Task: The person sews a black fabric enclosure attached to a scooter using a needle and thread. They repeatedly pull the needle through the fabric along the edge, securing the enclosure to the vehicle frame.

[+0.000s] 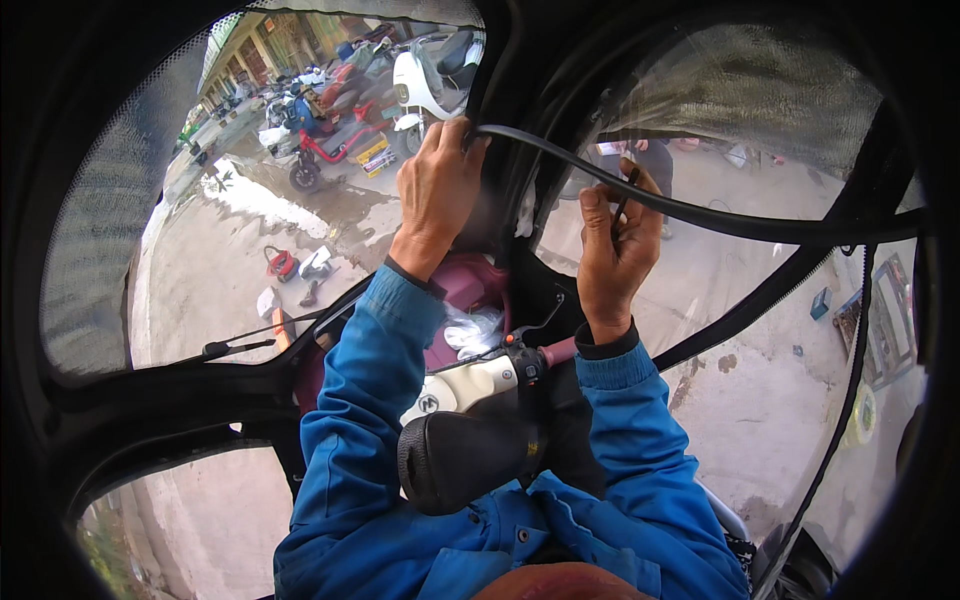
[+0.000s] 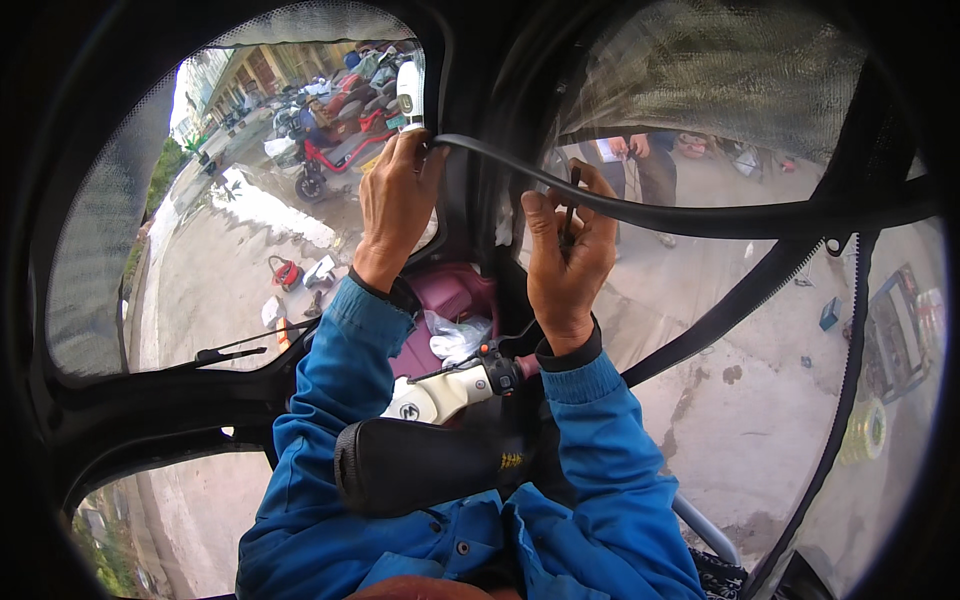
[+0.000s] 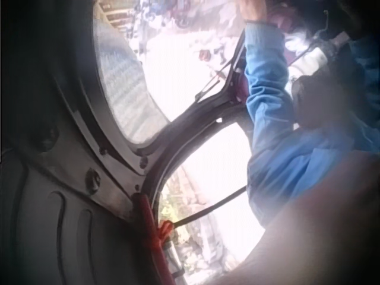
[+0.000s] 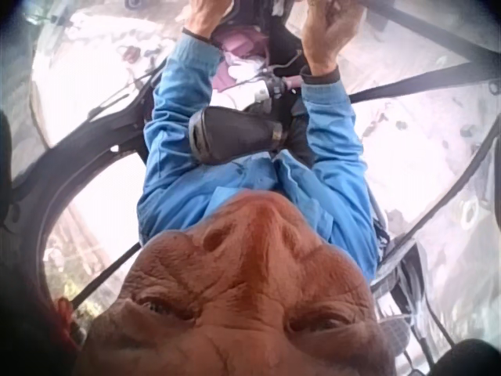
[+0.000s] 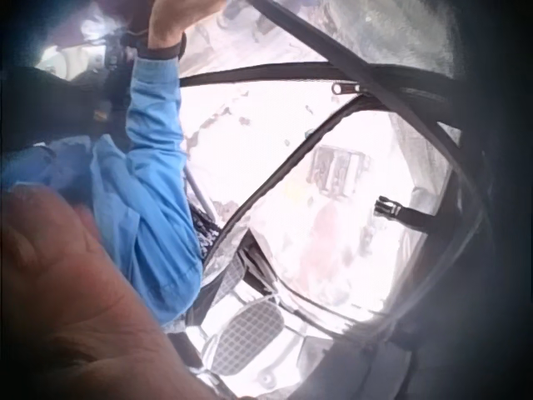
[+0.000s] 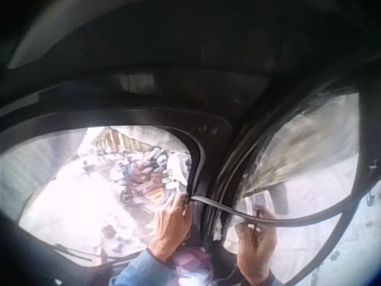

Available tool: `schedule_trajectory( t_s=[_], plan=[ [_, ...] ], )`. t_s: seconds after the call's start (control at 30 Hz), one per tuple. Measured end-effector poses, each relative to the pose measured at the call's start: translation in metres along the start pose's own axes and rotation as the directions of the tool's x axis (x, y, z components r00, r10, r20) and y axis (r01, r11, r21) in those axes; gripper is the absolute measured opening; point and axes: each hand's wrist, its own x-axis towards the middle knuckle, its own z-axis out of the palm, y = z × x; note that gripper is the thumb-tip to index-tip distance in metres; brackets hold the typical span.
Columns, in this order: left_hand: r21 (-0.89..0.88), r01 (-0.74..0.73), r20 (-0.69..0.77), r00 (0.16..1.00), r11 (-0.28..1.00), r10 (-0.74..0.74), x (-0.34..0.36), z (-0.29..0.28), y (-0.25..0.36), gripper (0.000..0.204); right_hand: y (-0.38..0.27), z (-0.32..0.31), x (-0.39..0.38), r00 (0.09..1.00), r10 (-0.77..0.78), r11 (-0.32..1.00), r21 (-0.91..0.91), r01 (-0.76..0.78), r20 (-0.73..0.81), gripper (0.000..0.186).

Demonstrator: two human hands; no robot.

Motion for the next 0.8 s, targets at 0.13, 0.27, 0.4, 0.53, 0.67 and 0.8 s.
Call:
schedule_trajectory(
  t_s=[0.13, 0.27, 0.4, 0.53, 0.67, 0.8],
  plan=[
    [-0.010, -0.064, -0.063, 0.996, 0.998, 0.063, 0.008, 0.002, 0.006, 0.016, -0.025, 0.001, 0.020, 0.970, -0.243, 0.968, -0.054, 0.245, 0.028, 0.030],
    [0.064, -0.089, -0.055, 0.994, 0.994, 0.092, 0.015, 0.000, 0.006, 0.016, -0.043, 0.019, 0.052, 0.905, -0.402, 0.886, -0.188, 0.423, 0.140, 0.020],
    [0.292, -0.165, 0.124, 0.983, 0.942, 0.134, 0.025, -0.006, 0.004, 0.020, -0.059, 0.039, 0.095, 0.794, -0.552, 0.753, -0.256, 0.606, 0.256, 0.017],
    [0.378, -0.208, 0.268, 0.957, 0.902, 0.108, 0.041, -0.016, 0.007, 0.030, -0.073, 0.060, 0.126, 0.666, -0.669, 0.566, -0.355, 0.745, 0.331, 0.016],
    [0.394, -0.185, 0.245, 0.965, 0.901, 0.091, 0.049, -0.031, 0.022, 0.033, -0.092, 0.065, 0.131, 0.654, -0.625, 0.473, -0.460, 0.751, 0.426, 0.023],
    [0.192, -0.134, -0.009, 0.990, 0.972, 0.138, 0.060, -0.045, 0.036, 0.033, -0.102, 0.066, 0.137, 0.622, -0.619, 0.431, -0.455, 0.779, 0.479, 0.021]
  ],
)
